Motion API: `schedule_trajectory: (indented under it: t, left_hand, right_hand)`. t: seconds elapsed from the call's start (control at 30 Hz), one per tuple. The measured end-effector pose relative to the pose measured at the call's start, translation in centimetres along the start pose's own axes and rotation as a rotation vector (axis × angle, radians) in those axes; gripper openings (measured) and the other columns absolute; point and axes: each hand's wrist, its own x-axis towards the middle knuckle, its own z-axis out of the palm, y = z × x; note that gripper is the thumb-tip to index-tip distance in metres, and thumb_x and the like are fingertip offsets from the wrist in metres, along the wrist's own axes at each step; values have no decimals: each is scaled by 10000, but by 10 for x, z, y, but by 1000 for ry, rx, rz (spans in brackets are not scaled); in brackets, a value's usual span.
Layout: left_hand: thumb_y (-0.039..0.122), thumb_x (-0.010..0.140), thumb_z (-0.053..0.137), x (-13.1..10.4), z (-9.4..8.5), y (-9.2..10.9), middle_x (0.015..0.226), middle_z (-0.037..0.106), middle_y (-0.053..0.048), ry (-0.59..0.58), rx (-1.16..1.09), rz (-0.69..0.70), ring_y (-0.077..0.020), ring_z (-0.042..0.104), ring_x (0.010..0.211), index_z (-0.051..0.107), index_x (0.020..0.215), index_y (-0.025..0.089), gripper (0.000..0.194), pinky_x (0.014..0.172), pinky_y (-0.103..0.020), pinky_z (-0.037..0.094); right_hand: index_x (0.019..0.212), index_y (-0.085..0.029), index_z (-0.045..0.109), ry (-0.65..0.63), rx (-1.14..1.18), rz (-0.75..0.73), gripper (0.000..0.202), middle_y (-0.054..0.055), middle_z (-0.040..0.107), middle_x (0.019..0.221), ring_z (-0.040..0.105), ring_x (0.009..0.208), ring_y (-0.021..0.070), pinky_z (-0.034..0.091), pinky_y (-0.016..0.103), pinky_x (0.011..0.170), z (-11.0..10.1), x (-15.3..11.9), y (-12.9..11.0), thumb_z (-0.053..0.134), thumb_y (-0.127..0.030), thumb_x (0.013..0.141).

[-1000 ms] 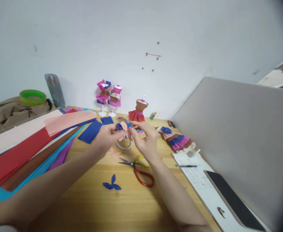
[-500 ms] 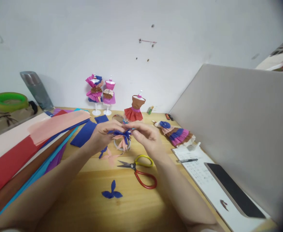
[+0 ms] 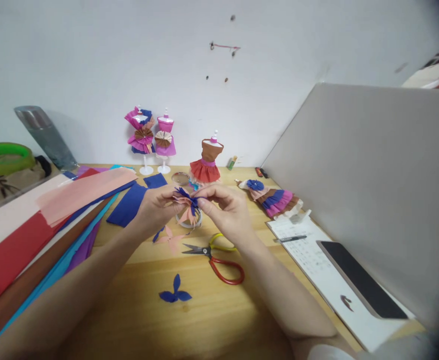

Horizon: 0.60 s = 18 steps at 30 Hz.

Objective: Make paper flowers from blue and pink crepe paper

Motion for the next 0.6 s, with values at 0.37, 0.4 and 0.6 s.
schedule_trajectory:
  t: [0.37, 0.4, 0.6]
  left_hand:
    - [304, 552, 859, 3, 4, -19, 720, 698, -38, 118, -334, -174, -170, 636, 711, 716, 633, 171, 212, 742, -309, 520]
    - [320, 564, 856, 2, 4, -20, 724, 697, -41, 110, -327, -177, -171, 634, 711, 715, 641, 169, 220, 739, -312, 521]
    - [342, 588, 861, 0, 5, -19, 715, 691, -43, 45, -352, -203, -156, 617, 666, 715, 651, 160, 242, 684, -291, 523]
  right_hand:
    - [718, -206, 629, 81, -277, -242, 81, 13, 651, 687, 581, 661, 157, 465, 306, 654, -3, -6, -5, 643, -170, 789]
    - [711, -200, 626, 52, -333, -286, 84, 23, 652, 693, 584, 672, 164, 461, 312, 659, -2, -6, -6, 641, -166, 787]
    - [629, -198, 585, -9, -353, -156, 164, 9, 611, 621, 550, 625, 149, 430, 295, 634, -1, -2, -1, 566, -152, 785]
